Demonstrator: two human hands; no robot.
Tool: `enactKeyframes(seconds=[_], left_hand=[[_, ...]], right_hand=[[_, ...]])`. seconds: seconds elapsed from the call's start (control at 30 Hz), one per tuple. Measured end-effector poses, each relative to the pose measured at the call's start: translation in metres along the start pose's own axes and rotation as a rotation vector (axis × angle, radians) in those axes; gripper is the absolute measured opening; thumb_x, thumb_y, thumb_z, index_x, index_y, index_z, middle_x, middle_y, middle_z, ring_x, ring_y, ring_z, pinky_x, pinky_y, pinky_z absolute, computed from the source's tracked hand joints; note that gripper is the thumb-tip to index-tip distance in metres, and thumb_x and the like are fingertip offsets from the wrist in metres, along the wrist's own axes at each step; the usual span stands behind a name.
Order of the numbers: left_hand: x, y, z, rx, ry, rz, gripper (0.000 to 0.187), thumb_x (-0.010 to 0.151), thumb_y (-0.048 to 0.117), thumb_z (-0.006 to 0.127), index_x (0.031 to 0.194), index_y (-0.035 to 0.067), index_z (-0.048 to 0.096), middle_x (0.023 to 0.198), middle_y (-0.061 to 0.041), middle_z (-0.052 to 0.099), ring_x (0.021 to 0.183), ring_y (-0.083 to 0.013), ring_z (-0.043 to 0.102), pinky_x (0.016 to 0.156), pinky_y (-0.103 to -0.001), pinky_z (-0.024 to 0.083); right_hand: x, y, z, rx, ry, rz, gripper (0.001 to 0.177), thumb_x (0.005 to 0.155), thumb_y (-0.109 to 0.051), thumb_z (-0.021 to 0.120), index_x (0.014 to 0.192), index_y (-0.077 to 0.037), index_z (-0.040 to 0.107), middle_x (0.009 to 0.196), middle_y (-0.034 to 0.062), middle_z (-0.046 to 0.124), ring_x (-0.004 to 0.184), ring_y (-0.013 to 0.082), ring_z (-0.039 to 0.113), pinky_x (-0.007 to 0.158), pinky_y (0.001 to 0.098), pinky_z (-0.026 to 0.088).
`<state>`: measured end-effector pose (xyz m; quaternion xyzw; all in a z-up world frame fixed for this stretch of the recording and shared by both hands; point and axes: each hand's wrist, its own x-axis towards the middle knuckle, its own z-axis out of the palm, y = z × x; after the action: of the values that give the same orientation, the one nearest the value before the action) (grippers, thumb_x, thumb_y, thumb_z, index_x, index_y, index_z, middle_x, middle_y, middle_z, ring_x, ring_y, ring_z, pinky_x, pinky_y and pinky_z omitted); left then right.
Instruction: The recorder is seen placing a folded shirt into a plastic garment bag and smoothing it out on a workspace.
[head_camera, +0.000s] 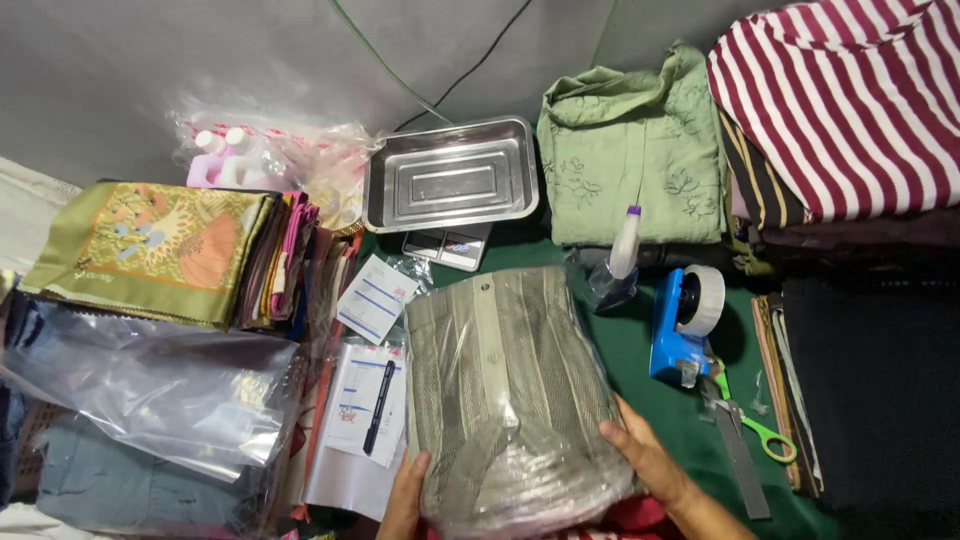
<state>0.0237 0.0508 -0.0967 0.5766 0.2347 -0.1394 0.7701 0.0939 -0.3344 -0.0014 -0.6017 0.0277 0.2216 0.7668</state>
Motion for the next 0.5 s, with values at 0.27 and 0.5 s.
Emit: enactKeyframes(seconds=[0.27,0.5], left_hand=[[-0.001,0.064,0.066,-0.259,0.073,-0.032,0.070,0.094,0.043,0.055,0.154,0.012,0.038,0.150,-0.009,0.052,0.136,-0.0265,0.050,0.112,-0.046,0.039],[-0.001,0.023,0.051,-0.332,0.027,0.022,0.074,0.091,0.040,0.064,0.154,0.011,0.038,0.149,-0.010,0.052,0.137,-0.0267,0.049,0.113,-0.050,0.038]], right_hand=[[0.074,0.041,-0.045,0.191,0.246,0.024,0.062,0.100,-0.042,0.053,0.146,-0.002,0.048,0.130,0.0141,0.064,0.116,0.0210,0.060,0.100,0.0328,0.046],[0.048,0.085,-0.045,0.202,0.435,-0.048,0.040,0.109,-0.023,0.047,0.135,0.003,0.063,0.121,0.0114,0.071,0.108,0.0157,0.064,0.096,0.0299,0.047]])
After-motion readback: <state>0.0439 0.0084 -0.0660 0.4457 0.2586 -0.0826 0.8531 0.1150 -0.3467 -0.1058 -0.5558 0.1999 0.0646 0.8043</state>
